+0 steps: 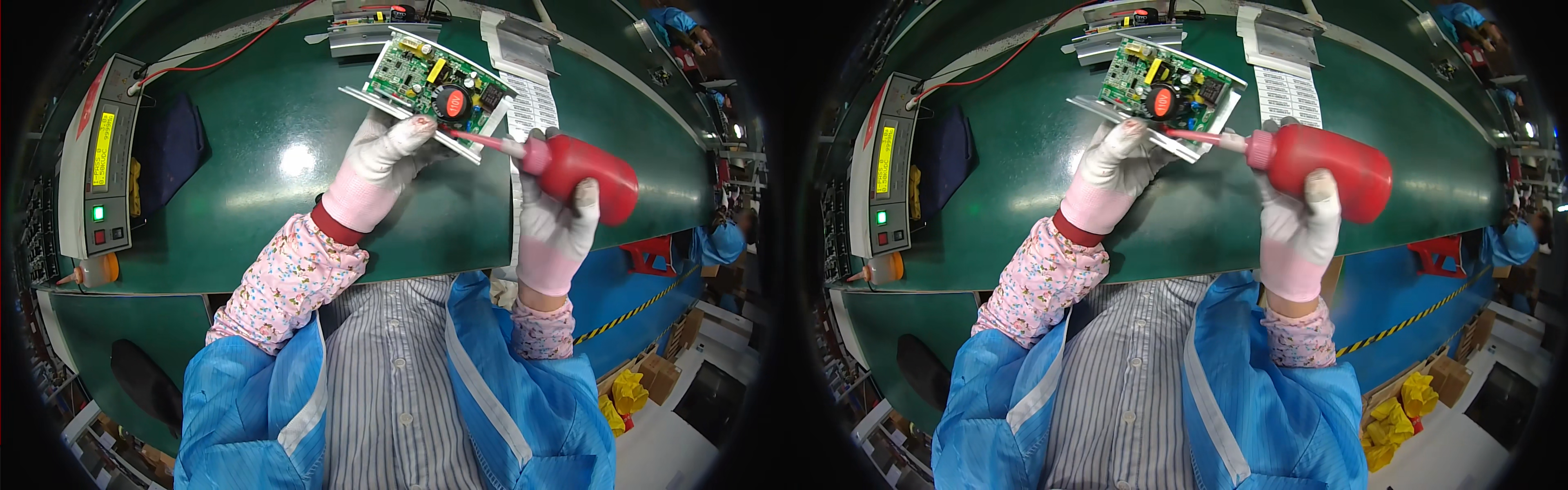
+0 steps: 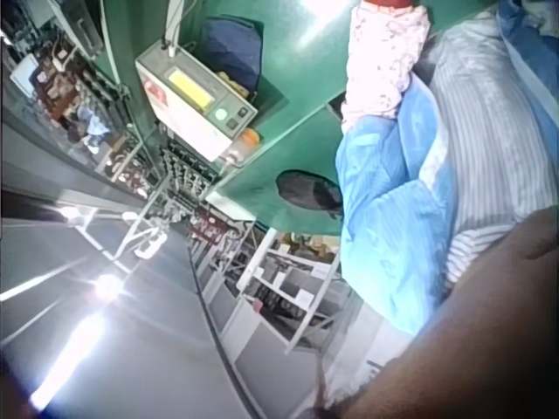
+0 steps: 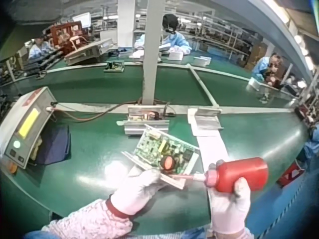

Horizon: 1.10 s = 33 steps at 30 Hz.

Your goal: Cleaning circuit boards with a squeeze bottle and organizing components into a mesh bag on an assembly line.

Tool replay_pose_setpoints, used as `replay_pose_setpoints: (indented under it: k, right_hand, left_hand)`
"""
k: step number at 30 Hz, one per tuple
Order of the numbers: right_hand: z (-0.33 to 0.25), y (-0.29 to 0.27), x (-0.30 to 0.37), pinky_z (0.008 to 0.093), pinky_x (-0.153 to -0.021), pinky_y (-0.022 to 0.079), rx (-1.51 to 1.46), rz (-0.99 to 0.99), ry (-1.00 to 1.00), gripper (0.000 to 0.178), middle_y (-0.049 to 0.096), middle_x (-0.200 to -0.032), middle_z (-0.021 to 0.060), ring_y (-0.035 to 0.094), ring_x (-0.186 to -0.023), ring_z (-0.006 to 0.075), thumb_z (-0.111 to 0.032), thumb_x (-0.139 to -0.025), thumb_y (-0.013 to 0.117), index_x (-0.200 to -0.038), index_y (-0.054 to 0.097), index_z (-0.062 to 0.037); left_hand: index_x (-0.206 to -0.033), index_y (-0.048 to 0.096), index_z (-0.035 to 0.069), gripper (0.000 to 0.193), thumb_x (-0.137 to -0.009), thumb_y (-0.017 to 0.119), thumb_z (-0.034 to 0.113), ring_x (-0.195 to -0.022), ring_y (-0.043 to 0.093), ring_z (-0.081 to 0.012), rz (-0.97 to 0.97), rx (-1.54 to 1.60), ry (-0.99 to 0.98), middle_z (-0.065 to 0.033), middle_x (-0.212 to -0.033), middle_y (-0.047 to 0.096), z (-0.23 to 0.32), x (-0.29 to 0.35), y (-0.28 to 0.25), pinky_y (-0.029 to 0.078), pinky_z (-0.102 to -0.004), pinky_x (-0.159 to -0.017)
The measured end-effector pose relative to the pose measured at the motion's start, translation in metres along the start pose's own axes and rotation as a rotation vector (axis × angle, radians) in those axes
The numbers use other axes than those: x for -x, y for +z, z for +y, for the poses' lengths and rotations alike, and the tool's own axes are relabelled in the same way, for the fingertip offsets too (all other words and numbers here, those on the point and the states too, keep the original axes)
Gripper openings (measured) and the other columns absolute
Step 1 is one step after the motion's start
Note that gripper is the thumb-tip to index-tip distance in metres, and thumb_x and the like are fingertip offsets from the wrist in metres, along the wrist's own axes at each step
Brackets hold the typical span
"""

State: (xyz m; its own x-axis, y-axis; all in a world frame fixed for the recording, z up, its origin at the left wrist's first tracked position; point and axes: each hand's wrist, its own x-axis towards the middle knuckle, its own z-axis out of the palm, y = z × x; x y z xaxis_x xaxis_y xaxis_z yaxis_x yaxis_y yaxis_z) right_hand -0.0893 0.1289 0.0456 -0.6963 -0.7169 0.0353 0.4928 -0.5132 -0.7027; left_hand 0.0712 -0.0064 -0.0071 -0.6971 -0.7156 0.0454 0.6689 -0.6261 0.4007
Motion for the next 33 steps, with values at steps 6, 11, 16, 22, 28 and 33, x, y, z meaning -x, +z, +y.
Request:
replay_pose_setpoints:
  k: [6,11,16,22,28,33]
  right_hand:
    - [-0.031,0.007,-0.011,0.0557,-0.116,0.045,-0.952,-0.130,0.505,0.070,0.049,-0.140,0.0228,0.050,-0.134,0.0411,-0.014,-0.086,0.076,-0.144,0.038,-0.0023]
    - [-0.057,-0.001,-0.015,0.0560,-0.116,0.045,-0.572,-0.090,0.153,0.075,0.048,-0.143,0.0242,0.048,-0.136,0.0428,-0.016,-0.083,0.078,-0.144,0.037,-0.0014]
    - [-0.041,-0.002,-0.012,0.0556,-0.113,0.045,0.163,-0.143,-0.292,0.075,0.048,-0.145,0.0254,0.049,-0.135,0.0455,-0.017,-0.082,0.078,-0.144,0.038,-0.0048]
    - [-0.029,-0.010,-0.020,0.0556,-0.110,0.045,0.498,-0.205,-0.472,0.070,0.048,-0.145,0.0268,0.052,-0.133,0.0477,-0.016,-0.081,0.077,-0.142,0.042,-0.0092]
    - [-0.029,-0.006,-0.023,0.0573,-0.111,0.044,0.528,-0.187,-0.399,0.069,0.049,-0.144,0.0273,0.050,-0.133,0.0496,-0.016,-0.081,0.077,-0.141,0.043,-0.0104]
    - [-0.027,-0.007,-0.025,0.0463,-0.093,0.060,0.333,-0.150,-0.474,0.071,0.063,-0.125,0.0152,0.063,-0.118,0.0392,0.001,-0.071,0.081,-0.135,0.052,-0.0091]
  left_hand:
    - [-0.142,0.050,0.003,0.057,-0.089,0.070,-0.003,-0.115,0.066,-0.0271,-0.176,0.149,-0.079,-0.0150,-0.131,0.065,0.007,-0.001,0.006,0.052,-0.0410,-0.103]
    - [-0.148,0.045,0.007,0.081,-0.077,0.079,-0.009,-0.124,0.062,-0.0283,-0.167,-0.228,-0.136,-0.0137,-0.138,0.062,0.017,0.011,-0.009,0.050,-0.0435,-0.108]
    - [-0.153,0.039,0.010,0.102,-0.064,0.085,-0.013,-0.128,0.059,-0.0295,-0.184,-0.339,0.081,-0.0111,-0.144,0.057,0.005,0.000,0.004,0.048,-0.0447,-0.111]
    - [-0.156,0.033,0.013,0.115,-0.058,0.086,-0.014,-0.132,0.057,-0.0305,-0.215,-0.461,0.086,-0.0105,-0.151,0.051,0.006,-0.005,0.009,0.046,-0.0454,-0.114]
    - [-0.154,0.037,0.012,0.108,-0.061,0.084,-0.017,-0.128,0.060,-0.0296,-0.168,-0.417,0.058,-0.0116,-0.146,0.056,0.006,-0.001,0.009,0.050,-0.0427,-0.111]
    - [-0.153,0.040,0.006,0.088,-0.074,0.070,-0.020,-0.132,0.057,-0.0360,-0.008,-0.395,-0.233,-0.0180,-0.147,0.054,0.014,0.014,0.007,0.047,-0.0495,-0.114]
